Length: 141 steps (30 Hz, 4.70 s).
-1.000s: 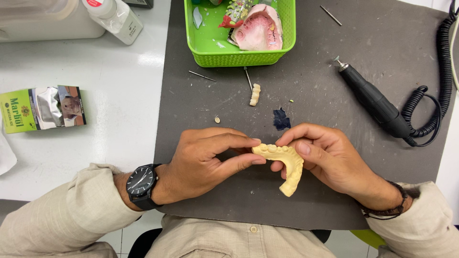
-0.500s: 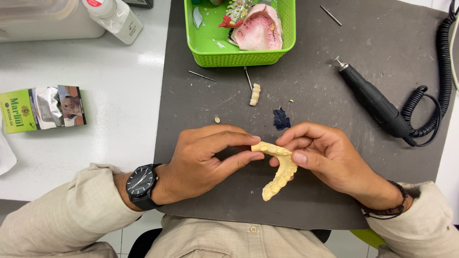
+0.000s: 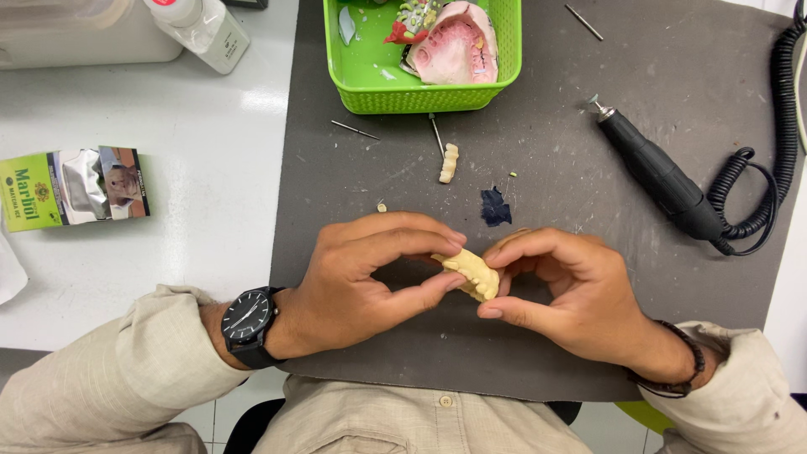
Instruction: The person holds a horseshoe-shaped wax denture base and presses individual denture teeth into place along the ridge, turning the denture over to work on different sections and picking up small teeth from the bench one at a time. A rotary tool and a green basket with a denture model sit on the bench nearby.
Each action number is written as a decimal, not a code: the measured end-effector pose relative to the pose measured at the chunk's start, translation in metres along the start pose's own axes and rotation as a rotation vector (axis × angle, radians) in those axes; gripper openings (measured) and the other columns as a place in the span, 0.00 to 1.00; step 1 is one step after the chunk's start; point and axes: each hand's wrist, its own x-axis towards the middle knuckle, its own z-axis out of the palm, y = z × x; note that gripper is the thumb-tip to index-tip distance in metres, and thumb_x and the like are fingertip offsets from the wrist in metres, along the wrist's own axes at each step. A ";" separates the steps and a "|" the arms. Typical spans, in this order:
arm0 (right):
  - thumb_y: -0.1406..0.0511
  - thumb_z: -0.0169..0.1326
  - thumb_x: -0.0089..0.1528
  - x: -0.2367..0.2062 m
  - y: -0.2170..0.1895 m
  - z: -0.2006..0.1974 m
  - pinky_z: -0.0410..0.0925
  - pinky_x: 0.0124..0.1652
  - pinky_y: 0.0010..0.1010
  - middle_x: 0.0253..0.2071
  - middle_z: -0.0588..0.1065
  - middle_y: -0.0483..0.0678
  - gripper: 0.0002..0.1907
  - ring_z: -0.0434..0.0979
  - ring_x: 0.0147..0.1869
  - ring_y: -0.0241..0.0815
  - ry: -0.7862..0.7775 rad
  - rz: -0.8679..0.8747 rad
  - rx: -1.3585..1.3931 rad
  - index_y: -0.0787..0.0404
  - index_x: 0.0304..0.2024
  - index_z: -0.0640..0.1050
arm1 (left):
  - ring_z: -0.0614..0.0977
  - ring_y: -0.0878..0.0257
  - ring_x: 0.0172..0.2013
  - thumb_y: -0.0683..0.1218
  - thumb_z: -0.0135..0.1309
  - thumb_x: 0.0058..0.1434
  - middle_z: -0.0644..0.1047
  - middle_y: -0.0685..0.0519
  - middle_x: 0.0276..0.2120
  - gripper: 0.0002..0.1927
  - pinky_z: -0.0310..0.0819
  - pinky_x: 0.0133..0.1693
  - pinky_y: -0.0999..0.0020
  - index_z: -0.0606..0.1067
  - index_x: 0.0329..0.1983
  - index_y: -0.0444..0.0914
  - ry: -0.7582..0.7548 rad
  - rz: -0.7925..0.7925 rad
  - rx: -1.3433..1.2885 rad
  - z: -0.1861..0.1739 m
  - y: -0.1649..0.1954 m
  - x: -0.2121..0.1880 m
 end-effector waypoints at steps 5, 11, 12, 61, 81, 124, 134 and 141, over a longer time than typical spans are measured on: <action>0.69 0.73 0.51 0.007 -0.007 0.004 0.76 0.45 0.28 0.43 0.81 0.52 0.22 0.83 0.47 0.42 0.042 -0.338 -0.367 0.65 0.45 0.77 | 0.87 0.57 0.49 0.39 0.69 0.60 0.82 0.48 0.51 0.15 0.85 0.50 0.70 0.79 0.49 0.34 0.010 0.142 0.125 0.000 0.001 -0.002; 0.66 0.74 0.50 0.008 -0.013 0.006 0.75 0.41 0.28 0.41 0.81 0.52 0.22 0.83 0.43 0.43 0.066 -0.457 -0.499 0.63 0.43 0.78 | 0.87 0.57 0.50 0.37 0.66 0.63 0.81 0.46 0.52 0.13 0.86 0.51 0.69 0.79 0.50 0.32 -0.011 0.204 0.109 0.000 0.002 -0.004; 0.66 0.74 0.50 0.007 -0.013 0.006 0.75 0.40 0.28 0.41 0.81 0.52 0.22 0.83 0.43 0.43 0.072 -0.471 -0.513 0.63 0.43 0.78 | 0.87 0.56 0.50 0.37 0.66 0.64 0.81 0.46 0.52 0.13 0.86 0.52 0.68 0.79 0.50 0.32 -0.010 0.211 0.107 0.002 0.002 -0.005; 0.64 0.75 0.50 0.001 -0.005 0.008 0.80 0.43 0.25 0.43 0.81 0.55 0.31 0.86 0.44 0.39 0.035 -0.385 -0.419 0.66 0.50 0.75 | 0.84 0.63 0.43 0.38 0.70 0.59 0.76 0.50 0.47 0.11 0.84 0.43 0.73 0.83 0.44 0.38 -0.021 0.126 0.056 0.002 0.001 -0.012; 0.65 0.75 0.50 -0.008 0.005 0.010 0.82 0.51 0.28 0.49 0.79 0.54 0.38 0.86 0.52 0.42 0.110 -0.343 -0.347 0.69 0.57 0.71 | 0.84 0.61 0.49 0.36 0.63 0.67 0.76 0.46 0.54 0.19 0.85 0.50 0.72 0.77 0.61 0.37 -0.188 0.224 0.031 0.002 0.003 -0.008; 0.75 0.53 0.64 0.005 -0.003 -0.010 0.79 0.52 0.38 0.52 0.80 0.62 0.24 0.85 0.53 0.50 -0.103 0.280 0.348 0.73 0.63 0.68 | 0.86 0.63 0.45 0.39 0.65 0.65 0.80 0.51 0.48 0.14 0.83 0.45 0.72 0.79 0.53 0.36 -0.070 0.038 0.032 0.000 -0.001 -0.002; 0.73 0.68 0.56 0.008 -0.012 0.007 0.80 0.48 0.28 0.45 0.82 0.54 0.19 0.86 0.48 0.40 0.096 -0.280 -0.406 0.70 0.48 0.77 | 0.85 0.63 0.44 0.35 0.64 0.64 0.79 0.49 0.48 0.14 0.83 0.44 0.73 0.79 0.53 0.35 -0.106 0.084 0.029 0.000 -0.001 -0.004; 0.72 0.70 0.55 0.012 -0.014 0.011 0.79 0.43 0.27 0.41 0.82 0.53 0.19 0.87 0.44 0.42 0.165 -0.458 -0.615 0.67 0.45 0.77 | 0.85 0.60 0.47 0.35 0.65 0.64 0.79 0.48 0.49 0.16 0.84 0.48 0.71 0.79 0.55 0.36 -0.119 0.166 0.051 0.001 -0.002 -0.005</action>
